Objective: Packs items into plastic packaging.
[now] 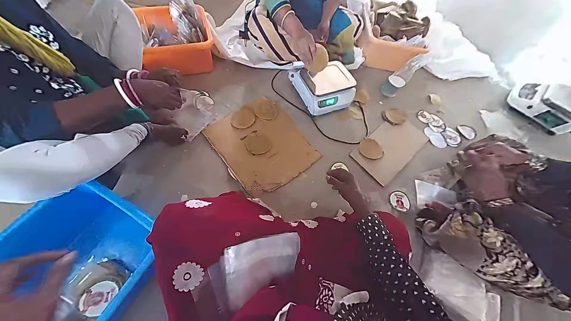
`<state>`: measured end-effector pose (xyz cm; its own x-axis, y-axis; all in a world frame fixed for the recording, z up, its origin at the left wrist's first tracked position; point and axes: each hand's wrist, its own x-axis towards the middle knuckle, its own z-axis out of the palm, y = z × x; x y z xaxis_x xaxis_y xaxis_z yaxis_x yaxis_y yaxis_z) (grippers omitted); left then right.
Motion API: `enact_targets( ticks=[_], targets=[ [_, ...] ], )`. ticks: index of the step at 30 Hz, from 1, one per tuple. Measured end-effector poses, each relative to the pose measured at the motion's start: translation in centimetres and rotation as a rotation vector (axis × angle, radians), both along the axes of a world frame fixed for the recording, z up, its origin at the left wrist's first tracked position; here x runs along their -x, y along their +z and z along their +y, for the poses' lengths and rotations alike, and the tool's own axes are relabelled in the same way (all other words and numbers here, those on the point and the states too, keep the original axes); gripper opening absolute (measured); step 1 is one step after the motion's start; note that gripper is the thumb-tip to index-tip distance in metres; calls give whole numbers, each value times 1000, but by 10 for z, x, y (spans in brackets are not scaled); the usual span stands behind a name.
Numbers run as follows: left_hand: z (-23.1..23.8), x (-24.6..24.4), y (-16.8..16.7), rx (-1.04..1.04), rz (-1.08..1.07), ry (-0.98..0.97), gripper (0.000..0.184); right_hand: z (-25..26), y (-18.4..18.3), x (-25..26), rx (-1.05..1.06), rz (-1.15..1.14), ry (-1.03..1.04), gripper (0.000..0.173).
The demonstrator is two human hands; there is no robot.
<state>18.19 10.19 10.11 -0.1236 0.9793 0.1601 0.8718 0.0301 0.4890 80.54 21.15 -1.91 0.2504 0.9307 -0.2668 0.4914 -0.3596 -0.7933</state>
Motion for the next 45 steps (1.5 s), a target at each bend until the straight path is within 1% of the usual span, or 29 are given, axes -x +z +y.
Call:
enact_targets(
  ticks=[2,4,5,6,7,8,9,11,13,16,18,21,24,26,28,29,30,32,33,34,35,36,37,38,39,40,42,43,45],
  targets=[
    [21,-95,9,-147,-205,-254,32,1,-13,2,13,-164,112,27],
    [25,-178,-4,-124,-347,-508,23,1,-16,2,21,-285,222,26],
    [24,-211,-12,-53,-343,-615,25,1,-18,0,26,-301,258,26],
    [23,-236,-21,35,-297,-699,36,1,-21,-2,24,-307,267,26],
    [23,-255,-32,105,-265,-749,49,0,-23,-3,22,-310,262,25],
    [22,-269,-45,136,-249,-765,55,-1,-25,-3,17,-310,254,25],
    [22,-278,-57,133,-240,-759,54,-1,-26,-3,15,-306,247,25],
    [22,-285,-77,67,-281,-703,39,0,-25,-3,16,-309,252,25],
    [20,-284,-87,36,-445,-636,26,2,-21,-1,36,-318,266,24],
    [18,-277,-90,23,-631,-569,17,3,-20,2,7,-316,264,22],
    [16,-272,-90,-4,-628,-548,17,2,-18,5,-24,-303,258,21],
    [14,-267,-91,-65,-562,-528,25,1,-15,8,4,-301,248,21],
    [13,-265,-87,-168,-517,-494,24,-1,-15,7,15,-283,224,24],
    [12,-265,-81,-234,-535,-469,23,-2,-12,9,-70,-246,184,27],
    [11,-265,-69,-262,-569,-430,22,-9,8,20,-208,-154,170,28],
    [10,-265,-62,-257,-603,-419,21,-16,26,32,-279,-77,207,30],
    [9,-266,-55,-255,-640,-409,20,-28,45,48,-345,25,280,34],
    [5,-268,-43,-261,-739,-393,18,-58,75,93,-454,289,486,50],
    [5,-269,-37,-268,-798,-384,15,-73,85,116,-454,420,573,53],
    [5,-269,-30,-277,-851,-375,13,-85,93,136,-433,535,609,46],
    [7,-269,-23,-277,-893,-367,12,-93,96,152,-400,641,591,30],
    [8,-267,-15,-266,-920,-369,11,-96,96,161,-381,732,545,16],
    [10,-265,-8,-240,-940,-379,10,-97,97,166,-380,791,487,10],
    [11,-263,0,-194,-952,-398,11,-95,100,168,-397,793,428,8],
    [10,-260,8,-139,-953,-425,14,-94,105,168,-432,726,396,8],
    [9,-257,13,-101,-927,-455,16,-92,111,167,-476,602,395,8],
    [9,-257,17,-136,-836,-497,12,-89,120,165,-567,403,414,11],
    [9,-258,15,-180,-802,-505,12,-89,123,164,-595,432,416,11],
    [8,-260,12,-230,-792,-513,10,-90,127,162,-562,685,367,7]
  ],
)
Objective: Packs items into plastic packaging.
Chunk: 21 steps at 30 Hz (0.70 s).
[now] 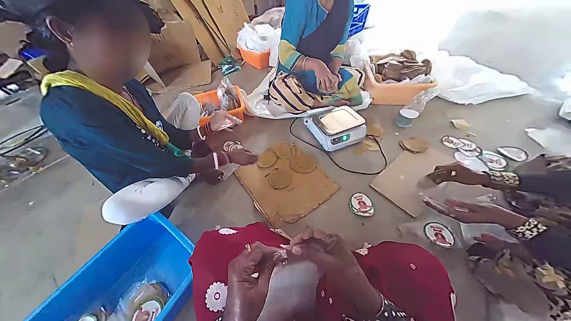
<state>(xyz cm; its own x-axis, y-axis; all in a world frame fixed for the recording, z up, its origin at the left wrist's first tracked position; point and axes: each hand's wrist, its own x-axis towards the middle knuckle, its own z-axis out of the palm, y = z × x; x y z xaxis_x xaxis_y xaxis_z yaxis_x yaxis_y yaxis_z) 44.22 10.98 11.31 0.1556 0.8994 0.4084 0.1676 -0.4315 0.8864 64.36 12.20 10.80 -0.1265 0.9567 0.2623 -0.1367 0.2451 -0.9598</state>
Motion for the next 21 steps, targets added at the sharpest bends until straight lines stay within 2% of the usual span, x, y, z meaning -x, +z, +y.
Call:
enact_targets(
  ticks=[3,7,10,11,12,14,16,18,21],
  targets=[
    [-4,-10,-7,17,-36,-70,12,-4,-1,7,120,180,-79,14],
    [-16,-34,-19,-55,-1,-82,31,-2,-14,23,-23,60,-236,18],
    [-14,-39,-20,-143,-19,48,37,5,-10,15,-95,-7,-72,50],
    [-11,-37,-18,-111,-43,90,36,6,-8,10,-91,-5,26,58],
    [-8,-35,-14,-48,-59,121,34,6,-6,5,-79,-16,122,59],
    [-3,-25,0,162,-108,88,19,5,-5,-2,-10,-12,232,43],
    [0,-13,13,330,-151,4,15,5,-9,-4,97,-2,174,26],
    [0,-4,18,336,-181,-56,10,12,-14,-10,135,58,89,12],
    [-2,-4,19,341,-263,-74,4,21,-6,-11,102,49,-1,4]
  ],
)
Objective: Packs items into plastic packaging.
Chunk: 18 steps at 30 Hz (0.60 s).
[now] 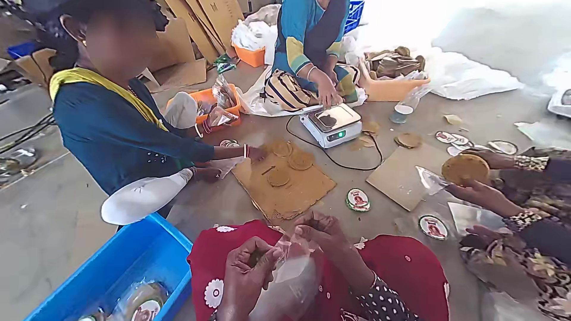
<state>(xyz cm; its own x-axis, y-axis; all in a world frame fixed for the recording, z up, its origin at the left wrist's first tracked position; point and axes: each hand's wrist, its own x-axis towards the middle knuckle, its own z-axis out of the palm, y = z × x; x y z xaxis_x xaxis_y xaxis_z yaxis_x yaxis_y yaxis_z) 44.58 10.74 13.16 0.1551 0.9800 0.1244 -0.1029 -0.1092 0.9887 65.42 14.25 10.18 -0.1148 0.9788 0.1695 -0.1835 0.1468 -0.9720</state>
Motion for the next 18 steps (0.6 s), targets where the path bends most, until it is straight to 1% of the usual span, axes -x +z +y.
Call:
enact_targets(
  ticks=[3,5,6,7,8,9,11,13,15,16,18],
  targets=[
    [0,-6,-5,14,-92,22,20,8,7,4,-95,-44,-24,3],
    [-1,-8,-8,35,-84,20,24,11,9,7,-146,-51,-24,3],
    [-1,-9,-7,57,-51,15,20,12,10,7,-171,-67,-30,3],
    [-2,-9,-5,76,-22,-4,12,13,12,7,-197,-87,-37,3],
    [-2,-8,-3,94,-7,-40,9,13,14,6,-215,-104,-38,4],
    [-2,-7,-2,111,-3,-72,9,14,16,5,-228,-117,-35,4],
    [-1,-8,-1,101,-11,-71,4,16,17,5,-257,-149,-31,6],
    [2,-11,-2,79,-46,6,18,18,14,8,-302,-208,-104,12],
    [5,-15,-2,26,-54,127,28,15,13,8,-351,-360,-260,27],
    [7,-16,-2,-36,-24,196,30,11,13,7,-369,-425,-334,34],
    [13,-18,-4,-210,76,296,30,1,17,9,-402,-490,-433,37]
  ],
)
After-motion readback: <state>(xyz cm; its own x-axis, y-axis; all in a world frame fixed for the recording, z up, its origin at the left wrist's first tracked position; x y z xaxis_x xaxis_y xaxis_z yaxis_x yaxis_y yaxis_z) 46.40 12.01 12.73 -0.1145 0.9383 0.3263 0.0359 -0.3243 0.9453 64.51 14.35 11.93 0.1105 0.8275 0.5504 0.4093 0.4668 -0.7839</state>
